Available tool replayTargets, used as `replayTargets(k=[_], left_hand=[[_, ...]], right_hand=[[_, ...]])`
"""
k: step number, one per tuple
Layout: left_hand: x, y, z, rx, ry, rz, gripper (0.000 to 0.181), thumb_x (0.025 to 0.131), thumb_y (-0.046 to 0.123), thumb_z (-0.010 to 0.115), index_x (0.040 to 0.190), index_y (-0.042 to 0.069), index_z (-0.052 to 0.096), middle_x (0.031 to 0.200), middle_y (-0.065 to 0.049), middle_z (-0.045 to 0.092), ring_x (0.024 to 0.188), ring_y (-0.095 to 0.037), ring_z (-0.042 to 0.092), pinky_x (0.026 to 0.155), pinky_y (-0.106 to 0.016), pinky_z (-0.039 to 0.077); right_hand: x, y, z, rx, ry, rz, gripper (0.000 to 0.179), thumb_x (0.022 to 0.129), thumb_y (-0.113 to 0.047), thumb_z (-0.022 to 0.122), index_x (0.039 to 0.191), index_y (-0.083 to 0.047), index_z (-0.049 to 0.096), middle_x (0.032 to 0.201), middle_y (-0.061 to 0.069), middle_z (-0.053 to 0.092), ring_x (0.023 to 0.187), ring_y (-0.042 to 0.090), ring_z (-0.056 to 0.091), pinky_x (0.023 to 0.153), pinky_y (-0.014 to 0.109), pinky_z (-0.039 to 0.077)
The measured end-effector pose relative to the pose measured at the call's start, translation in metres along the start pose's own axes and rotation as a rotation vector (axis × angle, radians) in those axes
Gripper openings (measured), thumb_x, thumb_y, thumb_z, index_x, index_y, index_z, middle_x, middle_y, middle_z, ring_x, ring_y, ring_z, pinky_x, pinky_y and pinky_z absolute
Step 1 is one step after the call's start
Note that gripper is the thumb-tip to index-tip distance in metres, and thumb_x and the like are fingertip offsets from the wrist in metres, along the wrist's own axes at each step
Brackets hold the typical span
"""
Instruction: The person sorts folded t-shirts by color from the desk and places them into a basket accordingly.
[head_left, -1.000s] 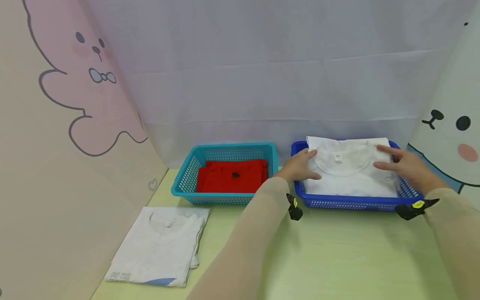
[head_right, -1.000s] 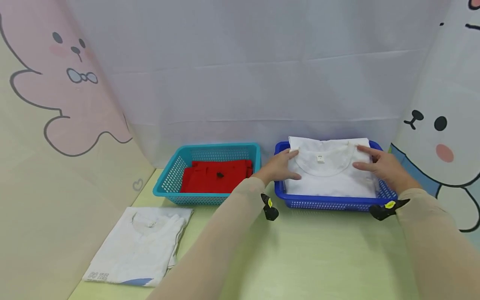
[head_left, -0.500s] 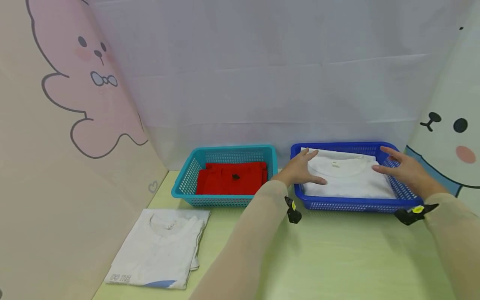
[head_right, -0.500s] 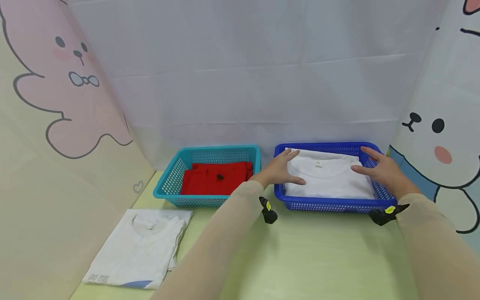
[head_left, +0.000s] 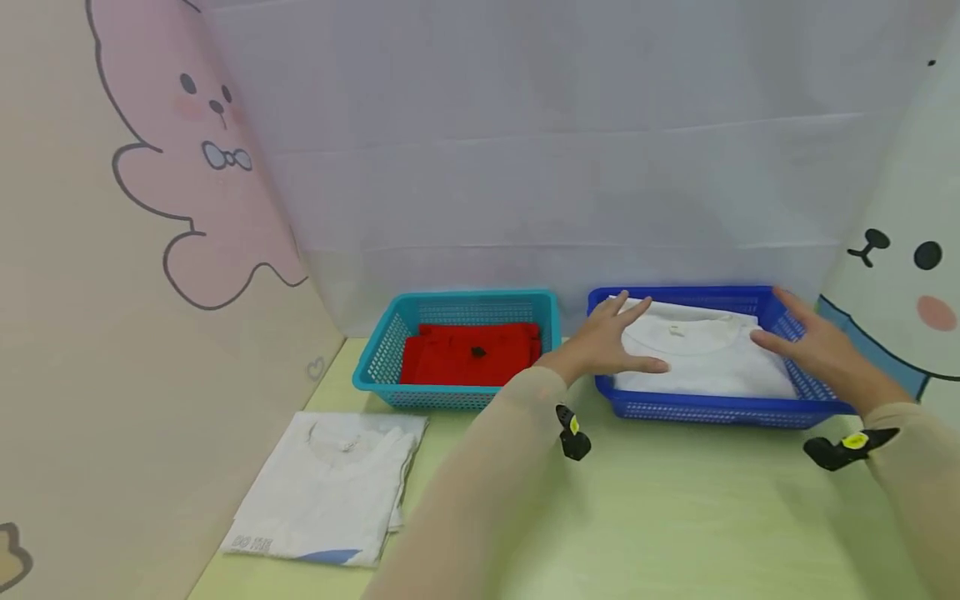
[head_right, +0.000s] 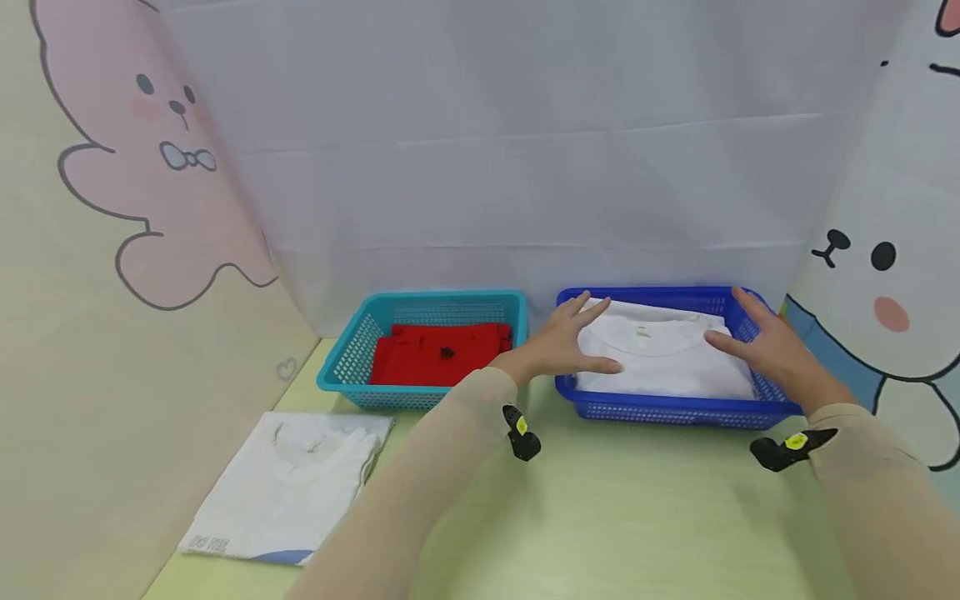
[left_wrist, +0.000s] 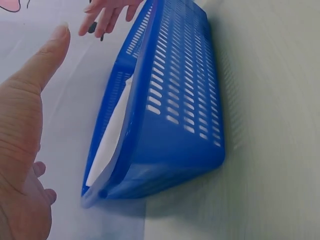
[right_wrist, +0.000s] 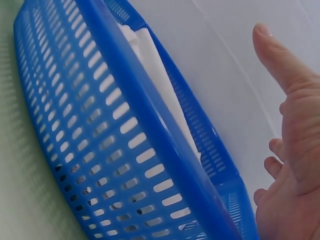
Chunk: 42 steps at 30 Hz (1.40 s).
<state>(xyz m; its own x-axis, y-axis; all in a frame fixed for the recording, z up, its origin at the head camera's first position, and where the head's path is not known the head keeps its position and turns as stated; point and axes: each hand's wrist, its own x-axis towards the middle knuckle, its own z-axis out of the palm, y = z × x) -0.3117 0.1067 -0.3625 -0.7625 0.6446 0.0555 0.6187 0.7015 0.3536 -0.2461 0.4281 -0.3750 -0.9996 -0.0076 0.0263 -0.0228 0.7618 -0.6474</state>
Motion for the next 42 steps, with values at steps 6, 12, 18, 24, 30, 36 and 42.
replayTargets(k=[6,12,18,24,30,36,42], left_hand=[[-0.03,-0.012,-0.013,0.048,0.009,0.034,0.102,0.073,0.078,0.057,0.149,0.048,-0.002,0.161,0.007,-0.006,0.147,-0.021,-0.003,0.114,-0.053,0.017],[-0.077,-0.036,-0.026,0.105,0.02,0.075,0.101,0.073,0.08,0.055,0.151,0.044,0.001,0.161,0.005,-0.003,0.147,-0.024,0.001,0.113,-0.055,0.017],[-0.132,-0.068,-0.032,0.113,0.009,0.118,0.102,0.075,0.076,0.057,0.155,0.035,0.01,0.161,0.001,0.004,0.146,-0.029,0.006,0.11,-0.058,0.023],[-0.186,-0.095,-0.03,0.04,-0.01,0.081,0.1,0.075,0.072,0.063,0.155,0.033,0.016,0.161,0.004,0.006,0.146,-0.028,0.008,0.105,-0.059,0.032],[-0.238,-0.126,-0.028,-0.011,-0.009,0.001,0.097,0.075,0.064,0.069,0.154,0.034,0.021,0.16,0.005,0.013,0.144,-0.023,0.014,0.103,-0.053,0.038],[-0.287,-0.161,-0.03,-0.035,-0.014,-0.072,0.086,0.08,0.064,0.065,0.15,0.024,0.036,0.153,-0.003,0.032,0.139,-0.024,0.029,0.102,-0.051,0.039],[-0.334,-0.21,-0.043,0.098,0.062,-0.163,0.08,0.081,0.067,0.061,0.141,0.014,0.051,0.141,-0.011,0.047,0.13,-0.032,0.042,0.1,-0.053,0.041]], right_hand=[[-0.023,-0.006,0.002,-0.057,0.045,-0.095,0.093,0.093,-0.044,0.059,0.154,-0.022,-0.009,0.157,0.019,-0.014,0.136,0.057,-0.005,0.092,0.081,0.01],[-0.051,-0.016,0.015,-0.035,0.055,-0.188,0.097,0.089,-0.033,0.068,0.155,-0.027,-0.002,0.159,0.014,-0.009,0.14,0.05,-0.006,0.094,0.08,0.006],[-0.075,-0.038,0.04,-0.002,0.035,-0.288,0.097,0.084,-0.026,0.074,0.155,-0.03,0.008,0.16,0.016,0.008,0.142,0.048,0.002,0.096,0.079,0.008],[-0.09,-0.073,0.071,0.047,-0.039,-0.407,0.096,0.082,-0.022,0.078,0.155,-0.029,0.015,0.158,0.014,0.018,0.14,0.046,0.015,0.095,0.076,0.02],[-0.095,-0.11,0.105,0.045,-0.107,-0.495,0.088,0.083,-0.033,0.075,0.154,-0.027,0.022,0.157,0.003,0.025,0.14,0.031,0.025,0.109,0.029,0.025],[-0.092,-0.149,0.147,0.062,-0.184,-0.575,0.086,0.082,-0.045,0.074,0.152,-0.024,0.029,0.154,-0.003,0.032,0.139,0.025,0.031,0.107,0.048,0.033],[-0.077,-0.19,0.199,0.091,-0.332,-0.617,0.084,0.083,-0.053,0.07,0.152,-0.026,0.031,0.153,-0.01,0.03,0.14,0.015,0.028,0.109,0.048,0.032]])
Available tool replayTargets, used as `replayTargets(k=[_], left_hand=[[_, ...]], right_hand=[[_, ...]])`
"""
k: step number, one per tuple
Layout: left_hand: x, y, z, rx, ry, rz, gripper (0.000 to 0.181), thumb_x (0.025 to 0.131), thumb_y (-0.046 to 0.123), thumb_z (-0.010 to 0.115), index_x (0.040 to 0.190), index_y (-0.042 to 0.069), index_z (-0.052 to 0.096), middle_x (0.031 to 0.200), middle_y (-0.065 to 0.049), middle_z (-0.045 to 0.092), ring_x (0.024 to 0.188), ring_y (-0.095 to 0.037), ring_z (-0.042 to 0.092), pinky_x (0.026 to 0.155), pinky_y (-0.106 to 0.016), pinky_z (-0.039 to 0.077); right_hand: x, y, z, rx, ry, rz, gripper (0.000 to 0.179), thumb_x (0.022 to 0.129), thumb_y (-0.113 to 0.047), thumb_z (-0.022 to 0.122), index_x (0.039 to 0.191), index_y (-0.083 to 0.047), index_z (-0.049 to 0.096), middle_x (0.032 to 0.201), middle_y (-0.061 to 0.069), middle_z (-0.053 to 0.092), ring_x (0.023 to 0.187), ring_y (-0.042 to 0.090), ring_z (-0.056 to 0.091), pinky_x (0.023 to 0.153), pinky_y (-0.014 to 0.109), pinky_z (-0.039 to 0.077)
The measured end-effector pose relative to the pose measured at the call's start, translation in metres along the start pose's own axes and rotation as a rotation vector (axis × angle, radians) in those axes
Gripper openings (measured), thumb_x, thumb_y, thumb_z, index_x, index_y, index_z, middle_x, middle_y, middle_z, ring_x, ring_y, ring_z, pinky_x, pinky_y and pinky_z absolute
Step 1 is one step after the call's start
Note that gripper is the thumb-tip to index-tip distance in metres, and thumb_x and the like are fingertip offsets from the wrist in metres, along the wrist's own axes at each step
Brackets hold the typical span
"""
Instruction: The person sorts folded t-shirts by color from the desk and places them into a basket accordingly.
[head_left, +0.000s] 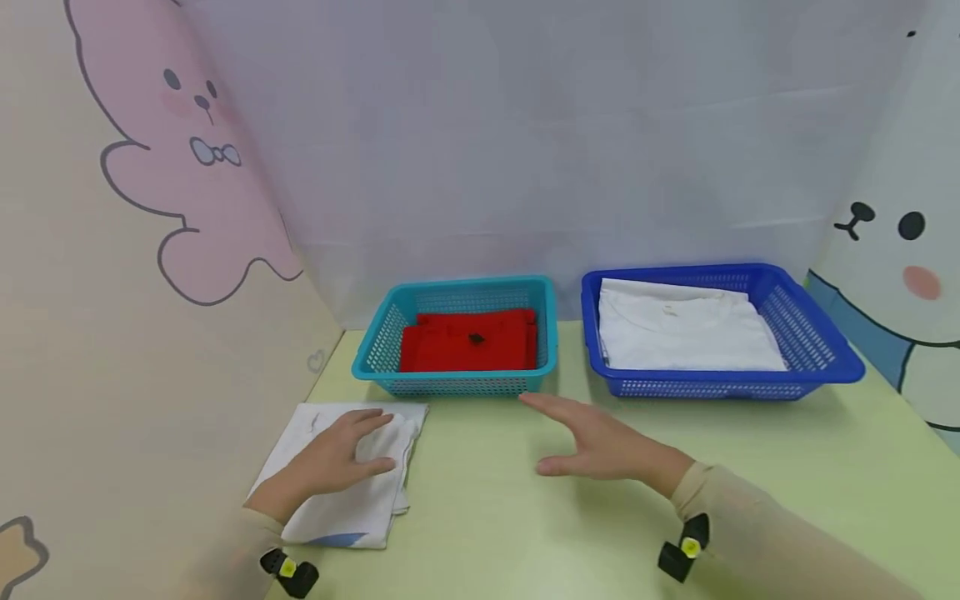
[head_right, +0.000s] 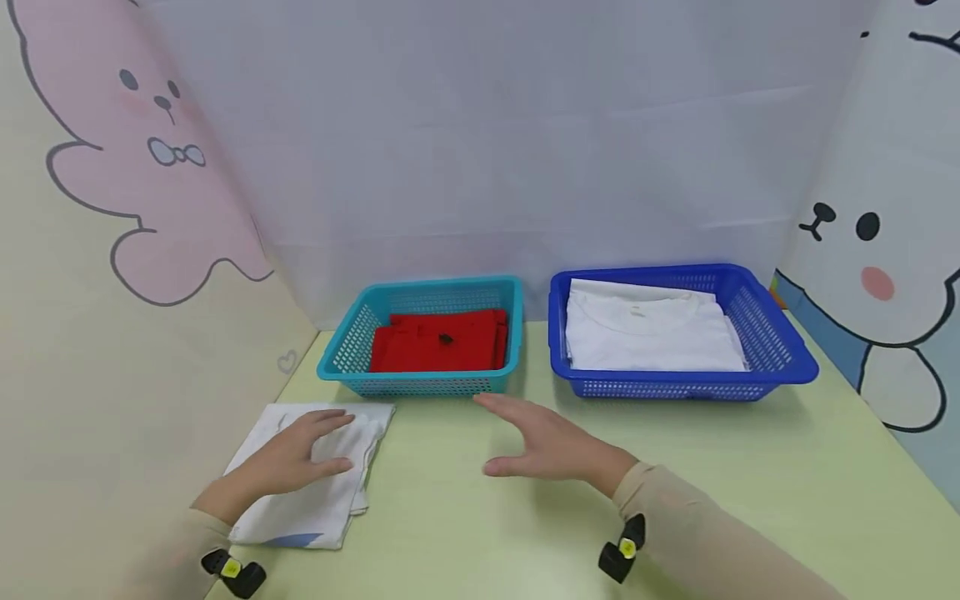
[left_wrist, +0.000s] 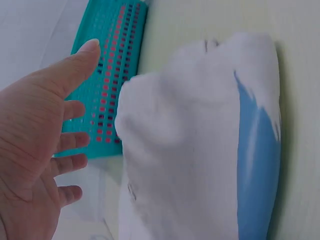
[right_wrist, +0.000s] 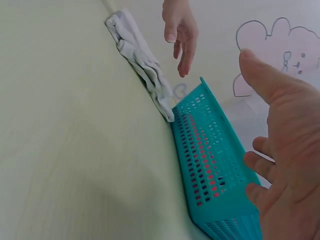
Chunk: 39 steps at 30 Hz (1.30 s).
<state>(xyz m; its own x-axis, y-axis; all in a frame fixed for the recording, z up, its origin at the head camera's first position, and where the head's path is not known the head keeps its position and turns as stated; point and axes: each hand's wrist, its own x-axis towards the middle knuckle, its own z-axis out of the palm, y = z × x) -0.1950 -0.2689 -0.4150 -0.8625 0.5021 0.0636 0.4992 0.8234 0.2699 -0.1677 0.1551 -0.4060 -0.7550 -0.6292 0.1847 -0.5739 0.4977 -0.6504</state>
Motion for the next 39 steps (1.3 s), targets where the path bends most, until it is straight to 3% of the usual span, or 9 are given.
replayTargets(k=[3,6,12,18,25,30,34,39], left_hand=[[-0.012,-0.027,-0.005,0.037,0.038,-0.044,0.078,0.082,0.064,0.063,0.137,0.009,0.054,0.138,-0.018,0.049,0.128,-0.038,0.043,0.099,-0.057,0.04],[-0.025,-0.048,-0.008,0.053,0.033,-0.107,0.079,0.081,0.063,0.065,0.135,0.006,0.055,0.137,-0.022,0.049,0.127,-0.043,0.041,0.097,-0.061,0.039],[-0.052,-0.069,-0.013,0.072,-0.018,-0.236,0.089,0.073,0.065,0.071,0.137,0.007,0.053,0.141,-0.029,0.041,0.127,-0.052,0.034,0.091,-0.069,0.037],[-0.068,-0.082,-0.008,0.095,-0.036,-0.21,0.097,0.066,0.066,0.075,0.14,0.008,0.05,0.142,-0.034,0.035,0.125,-0.059,0.032,0.086,-0.072,0.037],[-0.069,-0.094,0.004,0.185,-0.111,-0.19,0.104,0.06,0.075,0.07,0.138,0.008,0.051,0.14,-0.038,0.036,0.121,-0.066,0.031,0.089,-0.074,0.033],[-0.066,-0.091,0.012,0.145,-0.127,-0.154,0.104,0.063,0.073,0.071,0.14,0.007,0.049,0.139,-0.039,0.036,0.12,-0.067,0.03,0.089,-0.075,0.032],[-0.061,-0.087,0.016,0.125,-0.114,-0.147,0.102,0.064,0.072,0.071,0.141,0.01,0.048,0.141,-0.038,0.034,0.118,-0.07,0.029,0.087,-0.076,0.032],[-0.051,-0.082,0.019,0.104,-0.1,-0.12,0.102,0.064,0.073,0.07,0.141,0.01,0.049,0.142,-0.037,0.033,0.121,-0.068,0.028,0.092,-0.075,0.029]], right_hand=[[0.022,-0.004,0.02,-0.013,-0.047,-0.009,0.084,0.083,-0.057,0.067,0.152,-0.025,0.031,0.154,-0.01,0.03,0.141,0.013,0.027,0.111,0.045,0.029],[0.04,-0.01,0.04,-0.068,-0.088,-0.028,0.085,0.083,-0.064,0.061,0.152,-0.024,0.031,0.154,-0.006,0.03,0.141,0.016,0.027,0.112,0.045,0.028],[0.078,-0.035,0.08,-0.242,-0.15,-0.121,0.085,0.085,-0.067,0.055,0.152,-0.021,0.031,0.154,0.004,0.032,0.14,0.021,0.029,0.112,0.044,0.028],[0.112,-0.07,0.124,-0.404,-0.234,-0.122,0.085,0.082,-0.075,0.049,0.153,-0.035,0.024,0.157,-0.003,0.023,0.144,0.02,0.02,0.11,0.056,0.025],[0.142,-0.1,0.152,-0.496,-0.293,-0.058,0.086,0.078,-0.08,0.044,0.151,-0.045,0.016,0.159,-0.011,0.011,0.146,0.021,0.011,0.111,0.057,0.022],[0.147,-0.093,0.163,-0.512,-0.321,-0.005,0.083,0.077,-0.081,0.044,0.149,-0.049,0.019,0.159,-0.014,0.012,0.146,0.02,0.011,0.11,0.057,0.022],[0.143,-0.082,0.169,-0.48,-0.353,0.023,0.08,0.076,-0.081,0.045,0.147,-0.051,0.021,0.158,-0.014,0.013,0.146,0.019,0.009,0.111,0.057,0.02],[0.134,-0.072,0.172,-0.492,-0.332,0.058,0.074,0.079,-0.08,0.044,0.145,-0.051,0.029,0.158,-0.01,0.019,0.146,0.02,0.012,0.111,0.058,0.021]])
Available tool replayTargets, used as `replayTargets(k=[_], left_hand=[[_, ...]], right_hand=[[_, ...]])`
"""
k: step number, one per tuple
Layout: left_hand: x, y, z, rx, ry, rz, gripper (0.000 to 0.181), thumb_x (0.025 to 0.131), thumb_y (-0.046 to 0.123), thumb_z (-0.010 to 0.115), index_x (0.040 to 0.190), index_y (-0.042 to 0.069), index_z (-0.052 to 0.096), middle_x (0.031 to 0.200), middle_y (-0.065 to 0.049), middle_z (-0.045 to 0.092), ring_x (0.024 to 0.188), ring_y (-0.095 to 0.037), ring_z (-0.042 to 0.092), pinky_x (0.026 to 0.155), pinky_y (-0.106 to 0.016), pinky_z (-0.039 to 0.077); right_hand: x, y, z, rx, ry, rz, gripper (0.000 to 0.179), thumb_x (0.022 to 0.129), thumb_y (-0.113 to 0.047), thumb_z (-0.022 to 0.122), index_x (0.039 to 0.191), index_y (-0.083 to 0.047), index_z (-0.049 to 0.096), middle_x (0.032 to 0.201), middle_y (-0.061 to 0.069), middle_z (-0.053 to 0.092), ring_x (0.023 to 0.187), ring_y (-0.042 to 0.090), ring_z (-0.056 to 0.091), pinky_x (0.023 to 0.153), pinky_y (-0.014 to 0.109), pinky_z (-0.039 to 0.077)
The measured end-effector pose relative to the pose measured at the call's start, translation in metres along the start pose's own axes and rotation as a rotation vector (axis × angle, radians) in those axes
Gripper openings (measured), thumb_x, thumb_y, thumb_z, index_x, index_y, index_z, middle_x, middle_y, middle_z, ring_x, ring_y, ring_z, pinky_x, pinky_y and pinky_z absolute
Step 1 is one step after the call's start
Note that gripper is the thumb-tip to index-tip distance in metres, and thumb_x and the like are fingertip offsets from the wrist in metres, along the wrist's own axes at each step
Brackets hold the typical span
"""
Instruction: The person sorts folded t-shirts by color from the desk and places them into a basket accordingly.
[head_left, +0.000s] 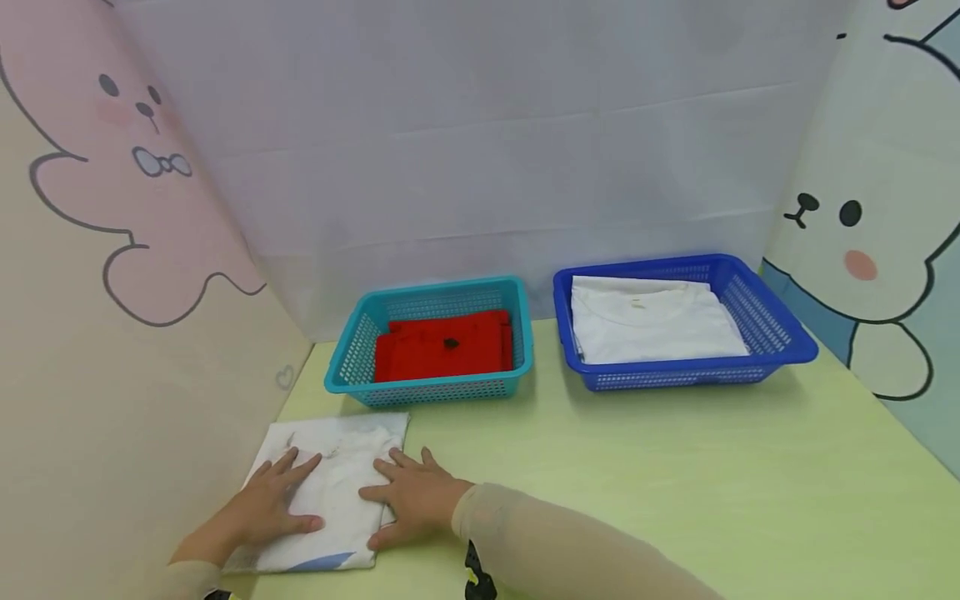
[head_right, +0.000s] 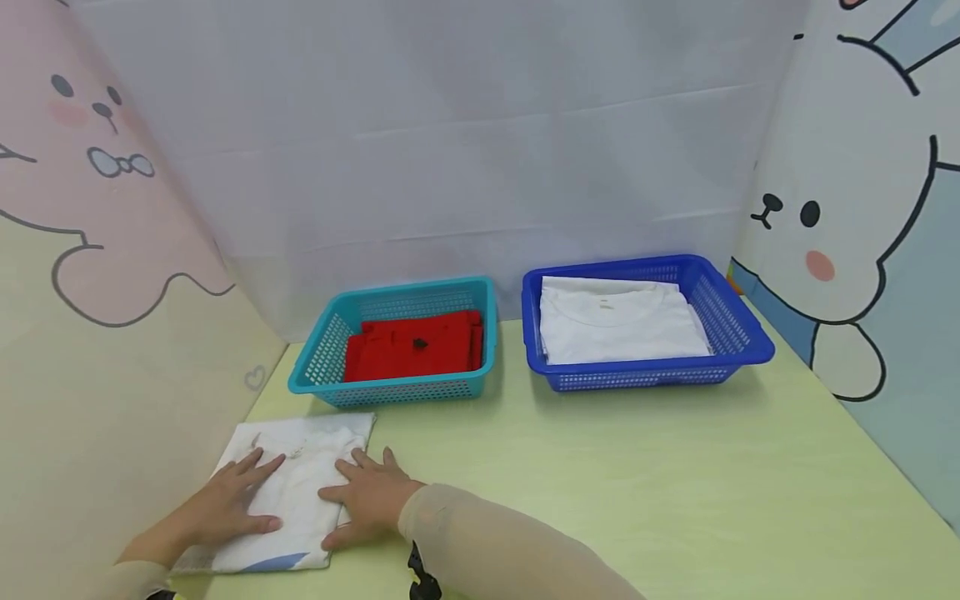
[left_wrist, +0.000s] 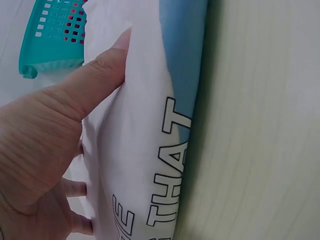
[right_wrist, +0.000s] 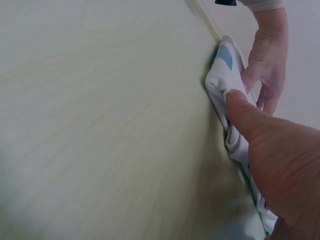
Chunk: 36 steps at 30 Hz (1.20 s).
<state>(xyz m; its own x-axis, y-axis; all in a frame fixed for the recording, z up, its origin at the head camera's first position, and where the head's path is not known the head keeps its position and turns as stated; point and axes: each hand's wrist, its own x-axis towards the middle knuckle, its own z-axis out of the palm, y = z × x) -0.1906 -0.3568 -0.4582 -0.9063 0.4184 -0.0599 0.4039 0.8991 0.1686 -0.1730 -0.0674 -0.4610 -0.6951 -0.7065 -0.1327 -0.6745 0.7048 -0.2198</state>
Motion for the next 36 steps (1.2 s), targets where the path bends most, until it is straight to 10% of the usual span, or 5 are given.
replayTargets(k=[18,36], left_hand=[[0.01,0.052,0.011,0.028,-0.062,-0.097,0.107,0.063,0.082,0.06,0.147,0.017,0.042,0.147,-0.034,0.03,0.122,-0.069,0.026,0.077,-0.078,0.036],[0.044,0.157,0.022,0.07,-0.109,-0.143,0.109,0.059,0.085,0.06,0.149,0.027,0.039,0.15,-0.023,0.031,0.127,-0.058,0.031,0.077,-0.074,0.041]], right_hand=[[-0.044,0.029,0.003,0.014,0.06,-0.02,0.069,0.081,-0.074,0.051,0.142,-0.044,0.043,0.155,-0.004,0.03,0.145,0.024,0.019,0.108,0.064,0.019],[-0.128,0.095,0.005,0.046,0.081,-0.073,0.071,0.083,-0.076,0.046,0.144,-0.039,0.043,0.155,0.001,0.029,0.144,0.031,0.02,0.103,0.072,0.018]])
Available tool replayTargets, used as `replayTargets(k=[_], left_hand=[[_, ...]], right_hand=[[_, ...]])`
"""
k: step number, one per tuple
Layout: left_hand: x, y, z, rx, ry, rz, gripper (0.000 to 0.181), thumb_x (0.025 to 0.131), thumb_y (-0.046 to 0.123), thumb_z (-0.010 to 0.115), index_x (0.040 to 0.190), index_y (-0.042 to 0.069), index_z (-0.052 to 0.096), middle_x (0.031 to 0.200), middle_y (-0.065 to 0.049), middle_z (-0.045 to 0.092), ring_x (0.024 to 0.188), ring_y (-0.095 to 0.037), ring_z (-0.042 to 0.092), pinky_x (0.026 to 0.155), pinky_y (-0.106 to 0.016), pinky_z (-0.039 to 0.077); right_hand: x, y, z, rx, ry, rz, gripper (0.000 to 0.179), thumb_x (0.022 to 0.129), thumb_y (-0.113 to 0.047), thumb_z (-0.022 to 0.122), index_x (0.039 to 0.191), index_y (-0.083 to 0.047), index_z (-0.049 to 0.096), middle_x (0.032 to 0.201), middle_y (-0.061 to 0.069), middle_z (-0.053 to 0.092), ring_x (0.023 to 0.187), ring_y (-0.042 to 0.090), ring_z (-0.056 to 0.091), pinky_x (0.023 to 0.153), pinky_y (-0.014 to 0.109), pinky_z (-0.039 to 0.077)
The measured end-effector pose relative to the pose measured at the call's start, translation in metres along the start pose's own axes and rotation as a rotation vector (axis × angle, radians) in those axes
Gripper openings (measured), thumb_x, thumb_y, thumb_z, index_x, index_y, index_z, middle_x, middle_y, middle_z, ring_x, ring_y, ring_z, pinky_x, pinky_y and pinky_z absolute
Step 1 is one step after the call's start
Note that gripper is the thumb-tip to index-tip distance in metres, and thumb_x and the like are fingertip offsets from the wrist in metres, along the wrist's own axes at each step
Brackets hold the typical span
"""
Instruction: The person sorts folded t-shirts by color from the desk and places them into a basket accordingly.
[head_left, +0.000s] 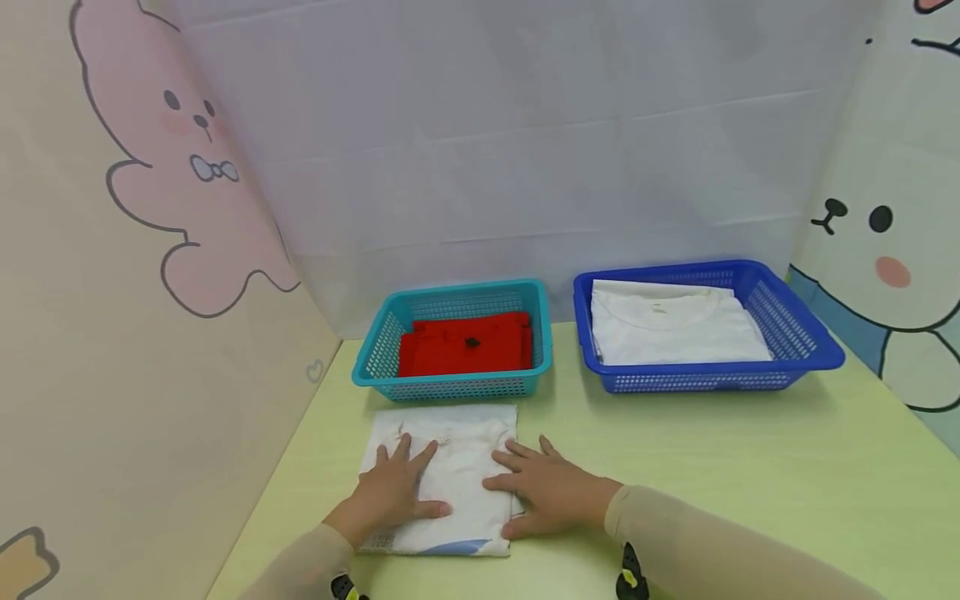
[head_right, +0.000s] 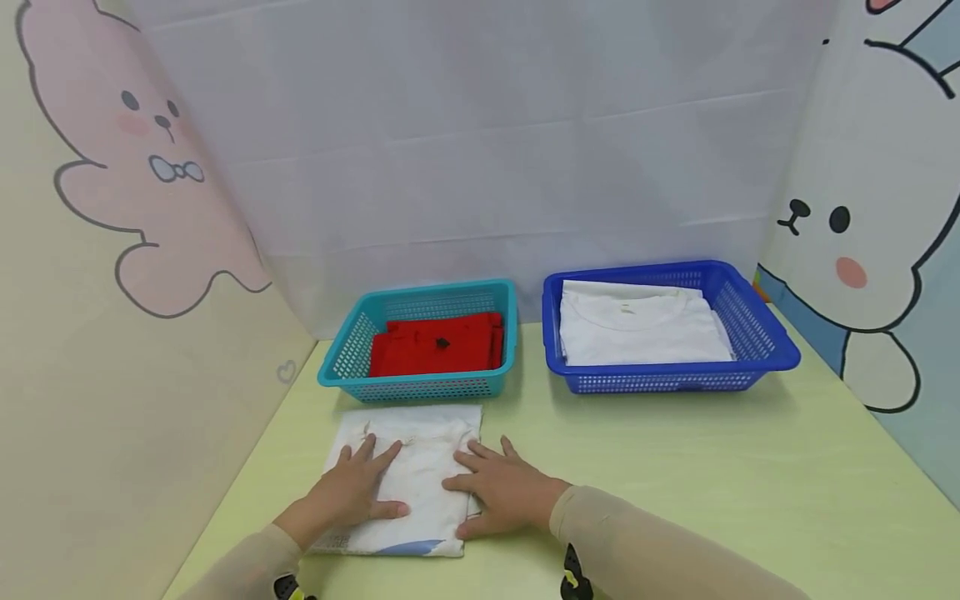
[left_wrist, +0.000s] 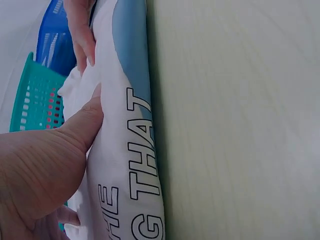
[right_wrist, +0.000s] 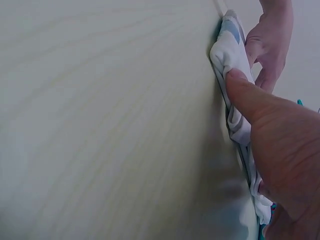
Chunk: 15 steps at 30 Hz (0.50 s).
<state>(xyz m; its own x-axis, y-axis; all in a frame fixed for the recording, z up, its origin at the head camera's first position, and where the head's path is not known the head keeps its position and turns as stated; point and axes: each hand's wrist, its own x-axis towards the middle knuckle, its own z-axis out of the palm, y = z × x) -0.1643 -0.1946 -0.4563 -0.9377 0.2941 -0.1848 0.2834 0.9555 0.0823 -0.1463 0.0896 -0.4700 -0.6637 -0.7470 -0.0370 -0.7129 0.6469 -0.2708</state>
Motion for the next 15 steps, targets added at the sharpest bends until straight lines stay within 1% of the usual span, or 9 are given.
replayTargets(k=[5,10,15], left_hand=[[0.008,0.031,-0.003,0.011,-0.007,0.009,0.109,0.059,0.085,0.061,0.149,0.026,0.039,0.149,-0.025,0.03,0.125,-0.058,0.033,0.072,-0.072,0.044],[0.017,0.062,-0.007,0.028,-0.027,0.001,0.111,0.057,0.087,0.059,0.149,0.029,0.037,0.149,-0.026,0.029,0.124,-0.057,0.034,0.071,-0.069,0.046],[0.027,0.093,-0.005,0.032,-0.044,0.019,0.112,0.056,0.089,0.057,0.15,0.032,0.035,0.149,-0.027,0.029,0.123,-0.06,0.034,0.068,-0.07,0.046]], right_hand=[[-0.026,0.015,-0.008,0.017,0.017,0.004,0.071,0.083,-0.074,0.048,0.143,-0.036,0.045,0.155,0.003,0.031,0.143,0.031,0.021,0.102,0.073,0.017],[-0.05,0.031,-0.017,0.054,0.019,0.019,0.07,0.083,-0.072,0.052,0.142,-0.035,0.047,0.154,0.003,0.032,0.143,0.032,0.021,0.103,0.073,0.014],[-0.077,0.049,-0.022,0.074,0.024,0.037,0.07,0.081,-0.071,0.054,0.14,-0.033,0.05,0.153,0.005,0.034,0.142,0.035,0.023,0.101,0.074,0.016]])
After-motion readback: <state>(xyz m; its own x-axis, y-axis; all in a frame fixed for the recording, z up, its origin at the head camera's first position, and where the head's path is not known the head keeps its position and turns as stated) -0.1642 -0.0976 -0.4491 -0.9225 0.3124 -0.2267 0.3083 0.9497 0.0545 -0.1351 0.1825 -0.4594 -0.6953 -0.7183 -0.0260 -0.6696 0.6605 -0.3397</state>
